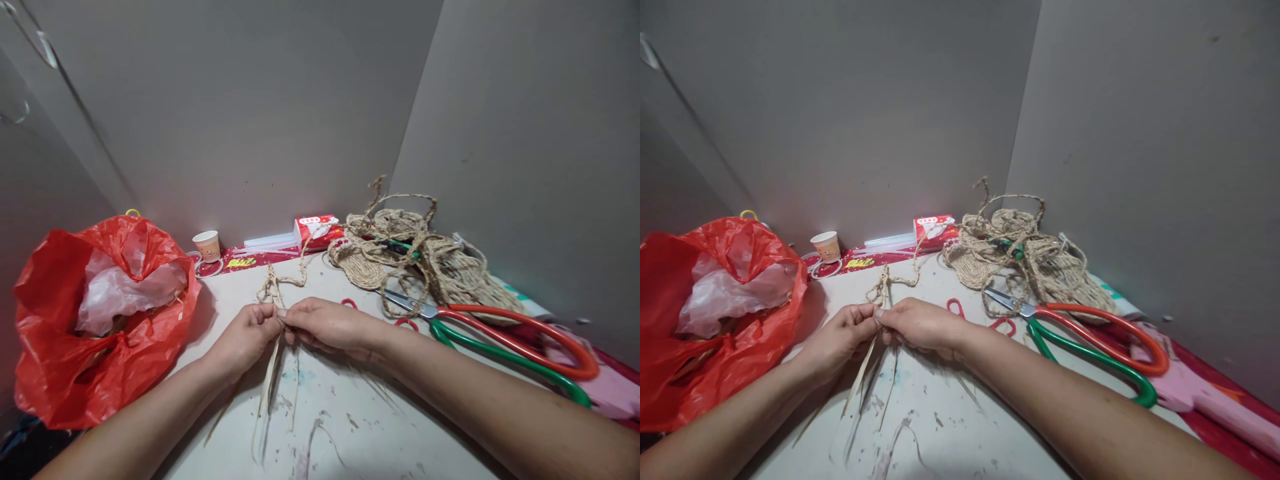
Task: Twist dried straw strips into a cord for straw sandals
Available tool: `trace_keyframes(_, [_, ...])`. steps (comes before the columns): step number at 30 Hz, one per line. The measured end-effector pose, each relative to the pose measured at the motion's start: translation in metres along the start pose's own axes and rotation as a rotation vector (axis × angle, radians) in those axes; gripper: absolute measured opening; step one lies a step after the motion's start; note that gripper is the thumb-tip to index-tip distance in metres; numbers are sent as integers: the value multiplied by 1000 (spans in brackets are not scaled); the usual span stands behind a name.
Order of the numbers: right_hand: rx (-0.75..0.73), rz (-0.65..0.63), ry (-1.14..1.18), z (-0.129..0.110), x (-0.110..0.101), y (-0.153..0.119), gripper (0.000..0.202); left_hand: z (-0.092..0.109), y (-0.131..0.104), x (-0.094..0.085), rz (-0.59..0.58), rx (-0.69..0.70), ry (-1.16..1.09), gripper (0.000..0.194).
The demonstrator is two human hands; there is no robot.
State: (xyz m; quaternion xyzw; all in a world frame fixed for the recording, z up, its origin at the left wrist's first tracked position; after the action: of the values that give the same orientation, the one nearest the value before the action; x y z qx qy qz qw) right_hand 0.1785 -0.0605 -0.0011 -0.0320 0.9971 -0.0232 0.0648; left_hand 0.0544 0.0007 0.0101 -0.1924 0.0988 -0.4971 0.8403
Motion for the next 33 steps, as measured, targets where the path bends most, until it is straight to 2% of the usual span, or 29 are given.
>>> trace_keyframes(2, [21,-64,68,-1,-5,0,36,1,1,-4,-45,-12,46,30])
trace_keyframes(5, [54,-97,218,-2,-7,2,33,-1,5,-15,-52,3,109,27])
trace_keyframes(8, [101,-35,296,-2,-3,3,32,-1,7,-25,-71,18,225,25])
trace_keyframes(12, [107,76,274,0,6,2,30,12,0,-32,-87,-19,515,25])
trace_keyframes(14, [100,117,256,0,9,1,28,20,-6,-31,-32,-48,671,26])
trace_keyframes(18, [70,189,248,-2,16,-2,28,26,-21,-18,207,-19,954,31])
trace_keyframes(21, [54,230,268,-2,22,-4,35,16,-28,2,353,48,1182,29])
trace_keyframes(24, [67,252,298,2,28,-4,37,0,-30,21,450,28,1473,29])
trace_keyframes(26, [88,251,318,5,29,-3,33,-6,-33,32,424,27,1614,35])
trace_keyframes(29, [105,227,370,5,28,-3,26,0,-46,42,234,38,1604,27])
trace_keyframes(31, [98,199,419,3,24,-3,24,12,-55,39,65,31,1407,16])
trace_keyframes(32, [90,181,444,2,22,-2,23,18,-56,34,23,34,1255,22])
trace_keyframes(33, [80,165,464,1,20,-2,23,25,-55,27,47,40,1083,26])
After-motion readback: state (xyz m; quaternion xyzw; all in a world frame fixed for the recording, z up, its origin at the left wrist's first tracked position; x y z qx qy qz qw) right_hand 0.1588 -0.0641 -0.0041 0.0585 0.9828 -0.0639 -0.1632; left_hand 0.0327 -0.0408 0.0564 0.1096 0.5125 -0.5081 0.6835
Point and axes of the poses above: each hand's wrist, its own y-axis towards the middle knuckle, its own x-axis out of the palm, z = x × y, the point moved 2 cm from there along y, towards the middle knuckle, and after that the axes turned 15 degrees about -x, right-handed, at the moved point
